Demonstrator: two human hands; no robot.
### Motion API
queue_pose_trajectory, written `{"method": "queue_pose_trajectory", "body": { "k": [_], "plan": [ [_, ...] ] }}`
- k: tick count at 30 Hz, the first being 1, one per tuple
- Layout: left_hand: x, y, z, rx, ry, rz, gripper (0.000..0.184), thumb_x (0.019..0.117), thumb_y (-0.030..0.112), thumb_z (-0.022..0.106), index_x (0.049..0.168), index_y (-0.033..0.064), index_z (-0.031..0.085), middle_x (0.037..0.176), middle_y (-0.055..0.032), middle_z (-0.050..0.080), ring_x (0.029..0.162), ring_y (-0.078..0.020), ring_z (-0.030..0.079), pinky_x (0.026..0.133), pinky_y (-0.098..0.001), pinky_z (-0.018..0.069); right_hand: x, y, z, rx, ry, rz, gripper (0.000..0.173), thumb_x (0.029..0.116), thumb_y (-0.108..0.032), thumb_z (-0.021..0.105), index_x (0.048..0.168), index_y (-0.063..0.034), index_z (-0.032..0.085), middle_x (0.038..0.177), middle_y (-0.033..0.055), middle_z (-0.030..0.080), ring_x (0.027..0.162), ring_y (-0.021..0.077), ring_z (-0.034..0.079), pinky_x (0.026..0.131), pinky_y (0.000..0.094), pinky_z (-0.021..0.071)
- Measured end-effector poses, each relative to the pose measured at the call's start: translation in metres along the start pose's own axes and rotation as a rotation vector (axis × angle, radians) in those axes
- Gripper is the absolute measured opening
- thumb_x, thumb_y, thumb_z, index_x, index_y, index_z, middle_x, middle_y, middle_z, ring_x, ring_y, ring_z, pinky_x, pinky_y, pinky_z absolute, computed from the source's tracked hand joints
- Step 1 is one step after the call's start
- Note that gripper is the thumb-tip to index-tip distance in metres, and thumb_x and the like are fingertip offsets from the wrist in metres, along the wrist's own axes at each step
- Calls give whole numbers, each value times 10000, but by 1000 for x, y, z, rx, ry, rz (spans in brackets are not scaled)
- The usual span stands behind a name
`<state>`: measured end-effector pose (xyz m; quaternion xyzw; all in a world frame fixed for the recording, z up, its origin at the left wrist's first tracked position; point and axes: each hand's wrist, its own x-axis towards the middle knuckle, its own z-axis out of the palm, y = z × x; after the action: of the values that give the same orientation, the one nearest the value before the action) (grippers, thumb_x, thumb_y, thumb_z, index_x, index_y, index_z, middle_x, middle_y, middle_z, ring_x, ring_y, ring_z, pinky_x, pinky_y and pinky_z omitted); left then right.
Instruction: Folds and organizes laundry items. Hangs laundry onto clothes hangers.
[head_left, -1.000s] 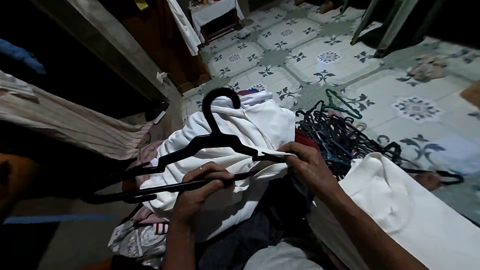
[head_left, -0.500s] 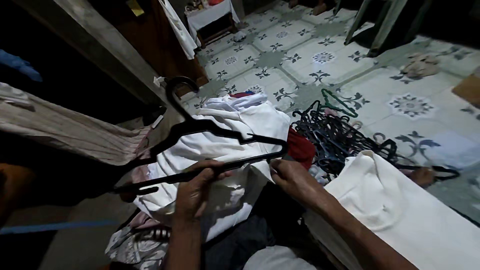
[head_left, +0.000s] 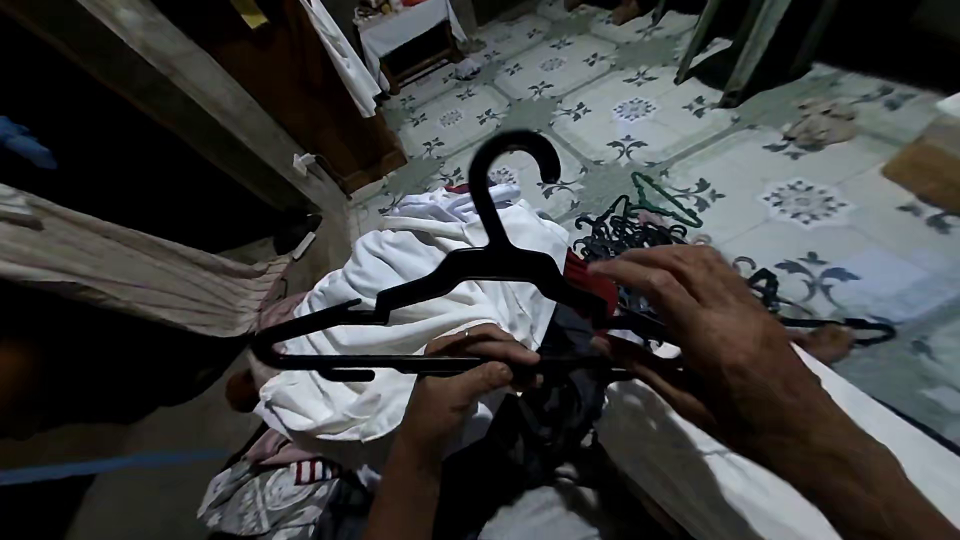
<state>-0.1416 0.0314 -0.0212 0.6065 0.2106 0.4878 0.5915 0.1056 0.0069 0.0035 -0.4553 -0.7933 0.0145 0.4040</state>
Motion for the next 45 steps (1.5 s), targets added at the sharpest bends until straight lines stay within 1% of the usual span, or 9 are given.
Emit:
{"method": "queue_pose_trajectory", "body": {
  "k": [6, 10, 14, 19, 24, 28, 34, 39, 45],
  "plan": [
    [-3, -2, -6, 669, -11, 68, 566, 801, 246, 807, 1301, 30, 656, 1469, -92, 567, 1458, -219, 407, 1226, -382, 297, -13, 65, -13, 217, -120, 209, 243, 936, -135, 583, 1128, -66, 716, 856, 39, 702, 708, 95, 644, 663, 321, 554],
    [-8, -21, -5, 1447, -204, 66, 897, 609, 223, 905, 1426, 60, 575, 1493, -310, 470, 1411, -582, 354, 1101, -801, 189, -25, 93, -30, 244, -60, 565, 169, 957, -143, 633, 1066, -27, 689, 827, 50, 653, 682, 89, 575, 644, 327, 495],
    [2, -35, -7, 1548, -54, 215, 75, 855, 63, 708, 919, 28, 721, 1072, -178, 732, 1106, -387, 684, 1000, -550, 506, -34, 113, -17, 252, 4, 754, 262, 1021, -218, 583, 1157, -3, 645, 869, 103, 625, 709, 168, 589, 658, 386, 516],
    [27, -5, -13, 1471, 56, 257, 101, 895, 50, 645, 913, -34, 699, 827, -162, 716, 761, -312, 720, 708, -430, 585, -32, 111, 3, -69, -21, 485, 559, 995, -256, 621, 1403, 110, 512, 1274, 397, 570, 1177, 610, 533, 976, 726, 400],
    [33, 13, -15, 1134, 138, 238, 181, 971, 71, 551, 990, -39, 694, 835, -72, 695, 730, -40, 634, 702, -177, 520, -11, 50, 68, 45, 12, 29, 752, 741, -223, 859, 1426, -78, 584, 1450, 317, 501, 1344, 546, 458, 1058, 704, 398],
    [28, 22, -16, 1085, 172, 228, 217, 995, 91, 518, 998, -25, 701, 842, -25, 684, 722, 9, 597, 688, -155, 501, 6, 20, 113, 34, 29, -147, 453, 887, -84, 667, 1335, -149, 669, 1411, 213, 595, 1313, 441, 552, 1070, 596, 448],
    [24, 47, 7, 1544, 142, 166, 800, 887, 671, 576, 1274, -23, 669, 1194, -185, 713, 1183, -382, 647, 1088, -631, 387, 53, 19, 66, 35, 112, -79, 158, 890, 1, 630, 1003, 28, 737, 910, 194, 730, 867, 366, 723, 774, 523, 573],
    [55, 50, 22, 1590, 342, 365, 386, 816, 168, 706, 1121, -68, 680, 887, -214, 703, 706, -352, 689, 589, -506, 525, 92, -40, 26, 203, 169, -282, 199, 874, -21, 641, 1047, -7, 740, 937, 115, 736, 869, 246, 701, 764, 385, 554],
    [80, 166, -83, 1014, 499, 285, 212, 943, -17, 500, 1081, 55, 644, 984, 109, 714, 845, 54, 665, 783, -161, 564, 48, 9, -29, 119, -20, -189, 301, 983, -156, 581, 1248, -75, 697, 1153, 84, 706, 1017, 202, 688, 855, 367, 580]
  ]
}}
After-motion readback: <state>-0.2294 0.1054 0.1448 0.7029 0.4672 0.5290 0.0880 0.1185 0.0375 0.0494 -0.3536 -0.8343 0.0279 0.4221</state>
